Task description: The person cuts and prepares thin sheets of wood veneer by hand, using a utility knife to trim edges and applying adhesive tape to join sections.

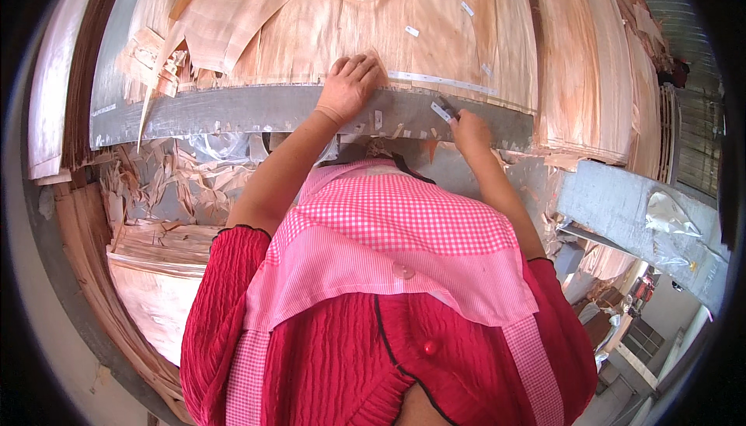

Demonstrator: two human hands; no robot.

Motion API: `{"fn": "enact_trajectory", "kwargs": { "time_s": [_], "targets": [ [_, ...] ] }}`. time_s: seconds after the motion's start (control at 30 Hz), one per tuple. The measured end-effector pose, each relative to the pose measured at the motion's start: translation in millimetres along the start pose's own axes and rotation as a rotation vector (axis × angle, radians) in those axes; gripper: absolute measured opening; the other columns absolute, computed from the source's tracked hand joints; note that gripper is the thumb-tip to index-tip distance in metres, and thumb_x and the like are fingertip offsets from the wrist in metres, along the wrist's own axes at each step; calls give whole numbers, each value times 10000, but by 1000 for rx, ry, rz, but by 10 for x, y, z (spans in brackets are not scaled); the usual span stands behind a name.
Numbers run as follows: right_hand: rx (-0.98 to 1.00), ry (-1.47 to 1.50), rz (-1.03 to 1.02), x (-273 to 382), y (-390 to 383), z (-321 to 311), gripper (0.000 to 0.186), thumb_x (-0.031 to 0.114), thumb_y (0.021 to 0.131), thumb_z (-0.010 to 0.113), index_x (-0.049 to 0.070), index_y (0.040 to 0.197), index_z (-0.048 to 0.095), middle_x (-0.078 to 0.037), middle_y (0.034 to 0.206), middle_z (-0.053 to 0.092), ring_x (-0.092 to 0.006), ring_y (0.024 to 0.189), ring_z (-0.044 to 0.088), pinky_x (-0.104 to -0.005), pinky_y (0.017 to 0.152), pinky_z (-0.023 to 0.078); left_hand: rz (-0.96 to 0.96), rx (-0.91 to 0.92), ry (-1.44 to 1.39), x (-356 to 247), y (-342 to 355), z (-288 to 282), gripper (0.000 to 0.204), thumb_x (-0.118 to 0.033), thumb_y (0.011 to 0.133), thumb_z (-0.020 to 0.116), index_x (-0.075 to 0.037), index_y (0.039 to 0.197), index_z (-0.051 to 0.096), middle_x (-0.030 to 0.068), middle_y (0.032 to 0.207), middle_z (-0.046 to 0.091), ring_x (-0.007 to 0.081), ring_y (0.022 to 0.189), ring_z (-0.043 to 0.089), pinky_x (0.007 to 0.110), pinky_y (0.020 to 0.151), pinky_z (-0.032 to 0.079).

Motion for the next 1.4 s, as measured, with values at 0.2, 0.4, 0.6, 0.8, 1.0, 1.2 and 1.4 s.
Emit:
{"fn": "enact_trajectory", "kwargs": {
  "time_s": [0.2,0.4,0.6,0.8,1.0,1.2,1.4],
  "targets": [
    [1,90,-256,182,-136,-134,219,227,789,547,12,828,566,-189,817,610,-350,770,592,-426,713,467,27,-41,-30,31,2,24,348,-173,725,554,-97,1065,552,53,1173,518,218,1116,457,394,934,342],
    [295,1114,-195,485,-157,-557,177,163,806,584,3,858,528,-84,832,630,-106,652,582,-267,561,430,-2,-52,-33,36,0,-16,357,-181,723,556,-94,1069,558,50,1165,522,219,1109,459,389,923,346],
    [409,1173,-431,1409,576,-600,103,90,780,573,27,845,523,-70,715,604,-79,565,522,-209,490,370,6,13,28,11,-11,25,353,-215,726,539,-89,1054,573,48,1185,502,227,1109,450,389,924,340],
    [180,586,-605,1511,1127,-307,183,172,688,619,48,808,558,-108,714,604,-198,664,588,-314,627,454,-67,74,4,-11,-3,-67,347,-222,736,515,-77,1046,570,94,1234,448,259,1124,430,398,936,331],
    [84,223,-485,1491,1073,-468,175,206,689,627,66,781,580,-127,763,621,-289,748,603,-370,649,463,-77,49,-68,59,68,95,442,-164,745,493,-53,1172,471,135,1211,444,303,1143,408,422,961,318],
    [263,304,-393,1222,1133,-356,304,295,672,692,50,847,647,-147,755,639,-260,701,625,-368,635,468,-234,259,38,-117,339,-65,453,-97,734,492,-51,1183,466,122,1165,447,281,1107,431,403,918,352],
    [200,800,-226,1035,598,-48,206,200,795,584,-2,831,571,-113,666,632,-187,642,620,-318,613,462,-307,411,119,-151,389,-31,455,-118,724,535,-86,1175,486,103,1156,451,274,1093,441,399,898,361]
  ]
}}
Point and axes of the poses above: each hand's wrist, its own y-axis towards the middle knuckle, its own z-axis out of the palm, x = y × z, the point moved 5 cm from there along y, towards the middle knuckle
